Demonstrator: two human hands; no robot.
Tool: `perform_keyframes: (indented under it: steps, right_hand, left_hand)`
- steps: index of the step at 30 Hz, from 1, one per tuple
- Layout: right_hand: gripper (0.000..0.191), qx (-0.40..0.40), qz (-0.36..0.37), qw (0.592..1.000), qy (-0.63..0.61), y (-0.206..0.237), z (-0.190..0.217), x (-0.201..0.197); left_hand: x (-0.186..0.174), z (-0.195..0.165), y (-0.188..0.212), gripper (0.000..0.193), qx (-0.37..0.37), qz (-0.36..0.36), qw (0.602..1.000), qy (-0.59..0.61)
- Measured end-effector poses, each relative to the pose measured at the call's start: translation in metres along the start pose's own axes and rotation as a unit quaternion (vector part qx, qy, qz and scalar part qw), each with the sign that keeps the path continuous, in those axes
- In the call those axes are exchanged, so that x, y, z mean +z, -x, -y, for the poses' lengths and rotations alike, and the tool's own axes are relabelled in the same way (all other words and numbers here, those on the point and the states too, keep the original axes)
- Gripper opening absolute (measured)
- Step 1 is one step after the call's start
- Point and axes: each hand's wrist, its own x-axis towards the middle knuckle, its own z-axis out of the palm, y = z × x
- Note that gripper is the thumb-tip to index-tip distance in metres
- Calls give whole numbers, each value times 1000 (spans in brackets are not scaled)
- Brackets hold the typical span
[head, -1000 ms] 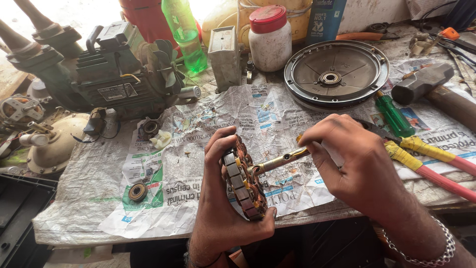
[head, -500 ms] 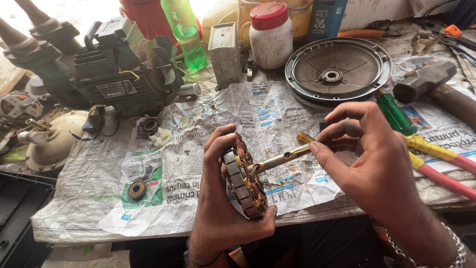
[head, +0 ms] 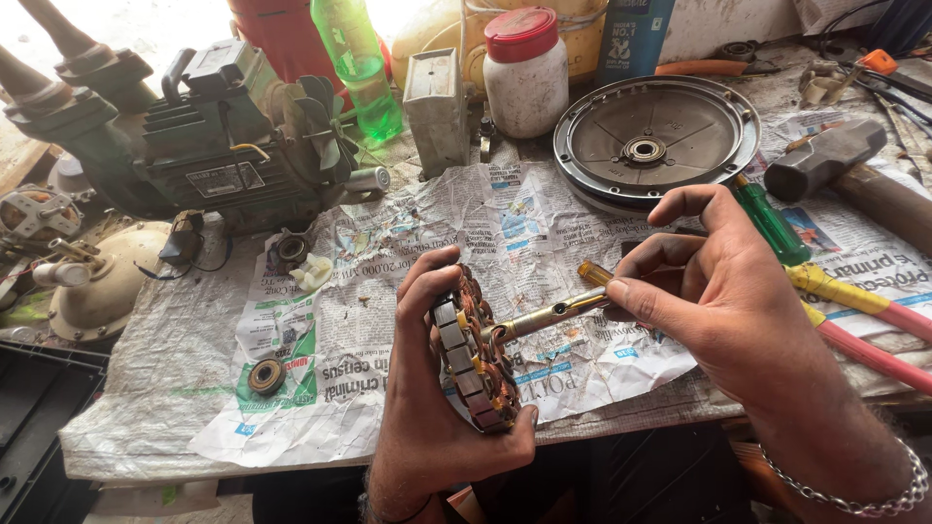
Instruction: The person holds a motor rotor and uses a sanding block to smooth its surface. They rotate the rotor to access different areas and continue sanding throughout the clip.
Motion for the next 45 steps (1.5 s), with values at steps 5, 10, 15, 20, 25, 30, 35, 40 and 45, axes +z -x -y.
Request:
perform_keyframes:
  steps: [5, 10, 15, 20, 25, 30, 35, 40, 45]
  right_hand:
    - [52, -33, 16, 999, -36, -2, -7, 2]
    - [33, -97, 40, 995, 4, 2, -9, 4]
    - [21, -133, 44, 986, 86, 8, -6, 6]
    - [31, -8, 98, 995, -13, 0, -11, 17]
    - [27, 38, 109, 984, -138, -5, -23, 20]
    - [26, 54, 76, 976, -198, -4, -32, 24]
    - [29, 85, 93, 953, -276, -4, -34, 33]
    - [29, 87, 82, 950, -288, -3, -39, 35]
    - [24, 87, 63, 943, -314, -2, -45, 39]
  left_hand:
    - [-3, 2, 0, 110, -15, 1, 1000, 9]
    - [-4, 4, 0, 111, 11, -4, 1000, 4]
    - [-4, 4, 2, 112, 26, -7, 1000, -2]
    - [-4, 3, 3, 112, 28, -3, 999, -26]
    - [-2, 2, 3, 113, 52, -9, 996, -73]
    - [1, 3, 4, 113, 82, -15, 989, -122]
    - [4, 5, 8, 111, 78, -29, 988, -133]
    - [2, 6, 10, 110, 83, -27, 986, -141]
    - [3, 5, 9, 108, 112, -27, 980, -163]
